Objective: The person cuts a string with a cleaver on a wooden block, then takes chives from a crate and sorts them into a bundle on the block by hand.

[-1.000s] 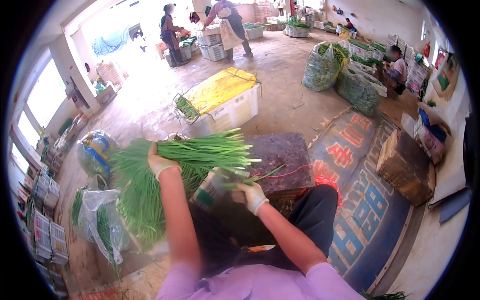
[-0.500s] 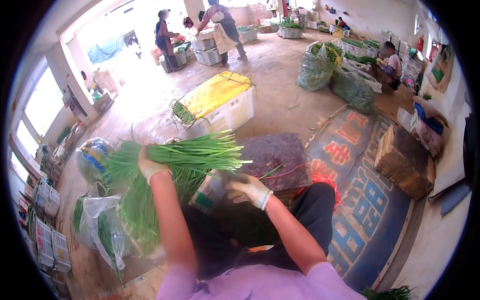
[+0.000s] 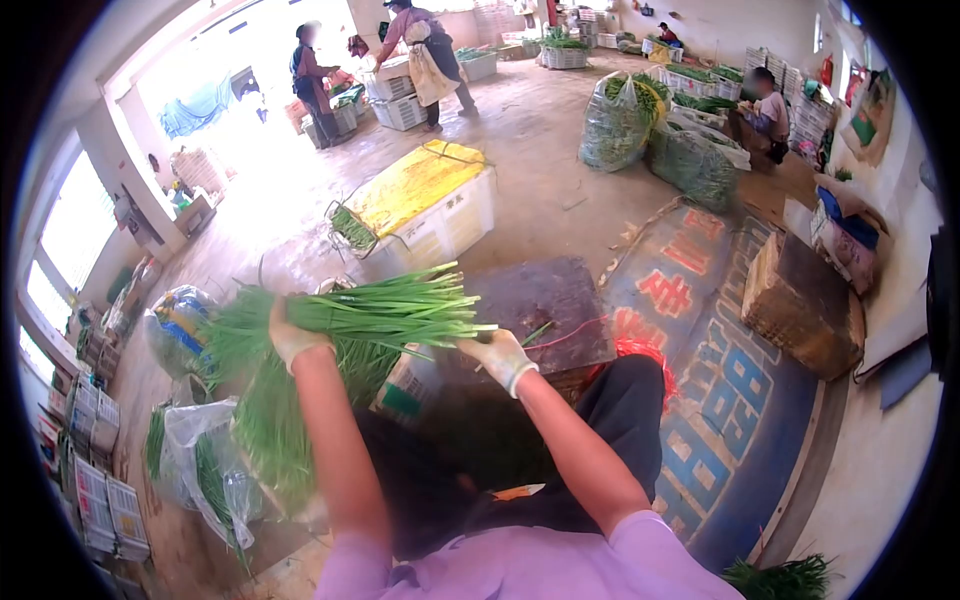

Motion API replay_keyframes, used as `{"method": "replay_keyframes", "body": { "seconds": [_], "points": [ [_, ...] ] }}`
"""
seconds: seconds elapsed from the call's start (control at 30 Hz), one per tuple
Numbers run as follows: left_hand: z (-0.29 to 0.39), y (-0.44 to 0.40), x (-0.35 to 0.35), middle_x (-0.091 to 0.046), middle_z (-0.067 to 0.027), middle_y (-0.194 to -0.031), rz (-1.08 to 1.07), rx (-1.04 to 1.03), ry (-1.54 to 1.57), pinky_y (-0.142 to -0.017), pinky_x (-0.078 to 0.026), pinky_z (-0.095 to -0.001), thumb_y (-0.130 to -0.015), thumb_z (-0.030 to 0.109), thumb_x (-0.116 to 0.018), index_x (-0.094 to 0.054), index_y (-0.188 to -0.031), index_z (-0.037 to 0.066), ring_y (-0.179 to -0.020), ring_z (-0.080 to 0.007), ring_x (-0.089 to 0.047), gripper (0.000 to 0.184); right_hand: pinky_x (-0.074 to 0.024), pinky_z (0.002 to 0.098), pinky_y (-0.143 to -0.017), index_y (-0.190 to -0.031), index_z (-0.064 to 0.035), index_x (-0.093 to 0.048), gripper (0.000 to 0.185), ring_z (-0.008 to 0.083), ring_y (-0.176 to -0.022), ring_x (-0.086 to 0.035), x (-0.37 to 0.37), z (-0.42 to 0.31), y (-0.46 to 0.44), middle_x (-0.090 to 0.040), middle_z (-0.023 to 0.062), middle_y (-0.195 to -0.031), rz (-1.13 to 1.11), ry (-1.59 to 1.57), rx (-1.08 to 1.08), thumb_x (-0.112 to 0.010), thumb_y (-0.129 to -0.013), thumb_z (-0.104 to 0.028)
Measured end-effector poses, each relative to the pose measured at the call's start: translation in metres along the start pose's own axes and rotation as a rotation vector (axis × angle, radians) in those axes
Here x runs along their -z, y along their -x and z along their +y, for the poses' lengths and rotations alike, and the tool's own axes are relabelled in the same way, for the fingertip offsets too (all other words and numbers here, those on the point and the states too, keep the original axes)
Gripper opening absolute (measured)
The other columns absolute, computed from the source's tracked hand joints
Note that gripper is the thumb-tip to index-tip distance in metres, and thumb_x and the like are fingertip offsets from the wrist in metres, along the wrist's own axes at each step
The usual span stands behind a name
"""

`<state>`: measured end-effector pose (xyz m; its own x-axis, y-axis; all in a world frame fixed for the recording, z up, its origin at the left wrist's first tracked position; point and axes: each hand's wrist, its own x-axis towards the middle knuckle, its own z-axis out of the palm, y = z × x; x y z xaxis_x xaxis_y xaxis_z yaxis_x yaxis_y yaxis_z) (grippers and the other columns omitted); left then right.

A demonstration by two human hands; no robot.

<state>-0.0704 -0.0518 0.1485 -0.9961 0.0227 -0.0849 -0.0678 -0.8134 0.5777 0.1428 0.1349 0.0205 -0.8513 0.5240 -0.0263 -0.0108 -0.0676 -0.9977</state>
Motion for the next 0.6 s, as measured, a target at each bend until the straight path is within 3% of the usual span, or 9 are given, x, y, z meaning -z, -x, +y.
{"method": "replay_keyframes", "body": {
  "seconds": [0.1,0.23,0.3,0.37,0.43,0.5,0.57,0.6],
  "points": [
    [0.002,0.004,0.001,-0.059,-0.0075,-0.088,0.038,0.021,0.036,-0.079,-0.048,-0.0403,-0.096,0.024,-0.055,-0.058,-0.095,0.005,-0.082,-0.0251,-0.057,0.019,-0.0503,0.0260,-0.076,-0.114,0.0020,-0.069,0.037,0.0121,-0.084,-0.062,0.001,0.015,-0.011,-0.071,0.0046,-0.094,0.024,-0.227,-0.153,-0.074,-0.085,-0.022],
    [0.001,-0.009,0.014,-0.060,-0.0074,-0.089,-0.005,0.020,0.015,-0.081,-0.048,-0.0415,-0.095,0.024,-0.056,-0.058,-0.095,0.004,-0.084,-0.0250,-0.057,0.020,-0.0504,0.0257,-0.072,-0.112,0.0029,-0.069,0.034,0.0153,-0.078,-0.065,-0.003,0.034,-0.009,-0.070,0.0031,-0.093,0.068,-0.632,-0.188,-0.073,-0.085,-0.017],
    [0.002,-0.008,0.015,-0.060,-0.0074,-0.090,0.015,-0.003,-0.002,-0.081,-0.048,-0.0419,-0.095,0.024,-0.057,-0.058,-0.096,0.004,-0.085,-0.0250,-0.058,0.021,-0.0518,0.0276,-0.075,-0.108,0.0014,-0.072,0.032,0.0159,-0.079,-0.067,0.005,0.044,-0.007,-0.072,0.0079,-0.094,0.106,-0.550,-0.204,-0.072,-0.085,-0.021],
    [0.002,-0.009,0.013,-0.060,-0.0075,-0.090,0.050,-0.007,-0.026,-0.082,-0.048,-0.0418,-0.095,0.025,-0.057,-0.058,-0.098,0.003,-0.085,-0.0249,-0.058,0.022,-0.0528,0.0311,-0.080,-0.101,-0.0006,-0.074,0.032,0.0175,-0.083,-0.067,0.021,0.068,-0.007,-0.074,0.0145,-0.098,0.184,0.062,-0.055,-0.073,-0.083,-0.028],
    [0.004,-0.008,0.013,-0.060,-0.0078,-0.090,0.039,-0.004,0.001,-0.082,-0.048,-0.0417,-0.094,0.025,-0.057,-0.059,-0.099,0.003,-0.085,-0.0252,-0.058,0.022,-0.0526,0.0327,-0.085,-0.096,-0.0017,-0.076,0.036,0.0199,-0.086,-0.068,0.031,0.090,0.002,-0.073,0.0182,-0.100,0.128,0.257,-0.165,-0.075,-0.080,-0.034],
    [0.005,-0.009,0.014,-0.060,-0.0081,-0.090,0.031,-0.005,0.024,-0.083,-0.048,-0.0416,-0.094,0.025,-0.058,-0.059,-0.099,0.003,-0.086,-0.0254,-0.058,0.022,-0.0525,0.0334,-0.087,-0.105,-0.0003,-0.073,0.044,0.0216,-0.091,-0.068,0.036,0.115,0.011,-0.073,0.0178,-0.104,-0.301,0.932,-0.186,-0.075,-0.080,-0.036],
    [-0.001,-0.011,0.016,-0.061,-0.0082,-0.091,0.010,0.010,0.009,-0.084,-0.048,-0.0415,-0.094,0.024,-0.057,-0.060,-0.098,0.004,-0.087,-0.0253,-0.058,0.021,-0.0531,0.0341,-0.088,-0.119,0.0007,-0.067,0.053,0.0221,-0.098,-0.068,0.009,0.101,0.018,-0.071,0.0154,-0.110,-0.207,0.456,0.008,-0.075,-0.082,-0.036],
    [-0.006,-0.003,0.010,-0.062,-0.0080,-0.090,0.025,-0.004,0.011,-0.082,-0.049,-0.0413,-0.093,0.023,-0.057,-0.060,-0.095,0.004,-0.085,-0.0254,-0.059,0.019,-0.0548,0.0355,-0.086,-0.129,0.0006,-0.060,0.057,0.0235,-0.103,-0.067,-0.007,0.053,0.030,-0.068,0.0133,-0.115,-0.305,0.041,-0.190,-0.074,-0.085,-0.033]
  ]
}}
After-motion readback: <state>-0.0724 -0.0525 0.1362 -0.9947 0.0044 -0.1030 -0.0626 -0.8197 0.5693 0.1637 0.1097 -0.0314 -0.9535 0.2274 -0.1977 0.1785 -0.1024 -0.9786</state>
